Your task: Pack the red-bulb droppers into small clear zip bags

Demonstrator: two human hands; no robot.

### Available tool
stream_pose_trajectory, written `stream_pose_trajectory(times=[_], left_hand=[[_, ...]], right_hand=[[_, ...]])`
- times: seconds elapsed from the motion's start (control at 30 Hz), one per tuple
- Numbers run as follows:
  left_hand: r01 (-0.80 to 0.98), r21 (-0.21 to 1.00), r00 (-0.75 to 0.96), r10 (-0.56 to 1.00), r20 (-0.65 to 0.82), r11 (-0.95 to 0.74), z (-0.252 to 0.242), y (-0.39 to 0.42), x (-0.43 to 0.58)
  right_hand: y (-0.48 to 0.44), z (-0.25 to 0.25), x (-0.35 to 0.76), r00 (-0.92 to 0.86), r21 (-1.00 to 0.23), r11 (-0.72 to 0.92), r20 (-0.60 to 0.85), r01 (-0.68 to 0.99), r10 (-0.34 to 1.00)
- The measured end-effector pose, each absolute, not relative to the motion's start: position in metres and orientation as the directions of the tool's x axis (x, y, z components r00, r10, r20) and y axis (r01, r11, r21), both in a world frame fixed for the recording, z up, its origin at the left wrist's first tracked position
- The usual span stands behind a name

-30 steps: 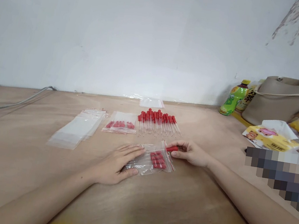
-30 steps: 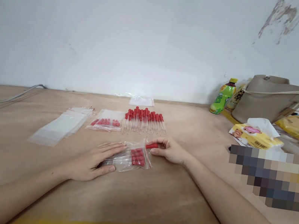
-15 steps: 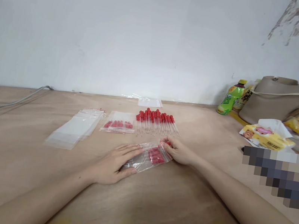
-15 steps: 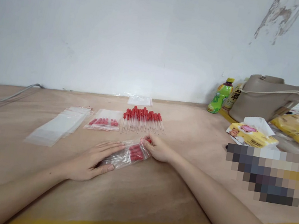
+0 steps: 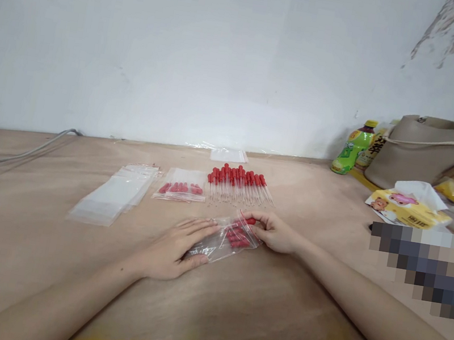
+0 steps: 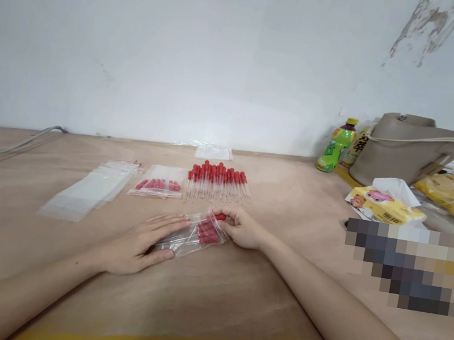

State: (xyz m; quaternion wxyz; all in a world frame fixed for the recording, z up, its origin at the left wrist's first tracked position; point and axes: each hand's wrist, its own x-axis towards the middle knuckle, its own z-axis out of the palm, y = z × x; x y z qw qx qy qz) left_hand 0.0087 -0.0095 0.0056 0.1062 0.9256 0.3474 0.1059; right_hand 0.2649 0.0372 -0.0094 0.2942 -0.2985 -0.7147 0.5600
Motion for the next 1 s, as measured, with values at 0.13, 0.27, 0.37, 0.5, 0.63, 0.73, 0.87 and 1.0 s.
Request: stream_pose_trajectory(times=[0.13, 0.27, 0.37, 0.5, 0.63, 0.73, 0.87, 1.0], left_hand=[[0.618, 0.263, 0.738, 0.662, 0.132, -0.741, 0.006, -0.010, 0.009], [0.620, 0.259, 0.735, 0.664, 0.137, -0.740, 0.006, -0.011, 0.009], [0.624, 0.259, 0.734, 0.667, 0.130, -0.737, 0.006, -0.011, 0.009], [0.619, 0.257, 0.740, 0.661, 0.123, -0.742, 0.004, -0.010, 0.009], [0.615, 0.253, 0.742, 0.657, 0.135, -0.747, 0.004, -0.009, 0.009], [0.612, 0.242, 0.747, 0.651, 0.138, -0.753, 0.004, -0.009, 0.010], [0.614, 0.243, 0.747, 0.652, 0.129, -0.751, 0.005, -0.010, 0.010], [0.609, 0.252, 0.750, 0.649, 0.125, -0.752, 0.007, -0.010, 0.011]], right_hand=[[0.037, -0.010, 0.263, -0.561, -0.968, 0.208, 0.094, 0.143, 0.822], [0.038, -0.017, 0.258, -0.418, -0.974, 0.204, 0.146, 0.098, 0.897], [0.040, -0.024, 0.254, -0.323, -0.959, 0.251, 0.197, 0.134, 0.926], [0.040, -0.029, 0.250, -0.266, -0.965, 0.184, 0.131, 0.187, 0.955], [0.036, -0.026, 0.246, -0.363, -0.997, 0.068, 0.051, 0.033, 0.930], [0.035, -0.022, 0.245, -0.368, -0.998, 0.056, 0.056, -0.013, 0.928], [0.039, -0.021, 0.246, -0.279, -0.993, 0.096, 0.072, 0.071, 0.958], [0.038, -0.023, 0.246, -0.176, -0.985, 0.073, 0.045, 0.158, 0.983]])
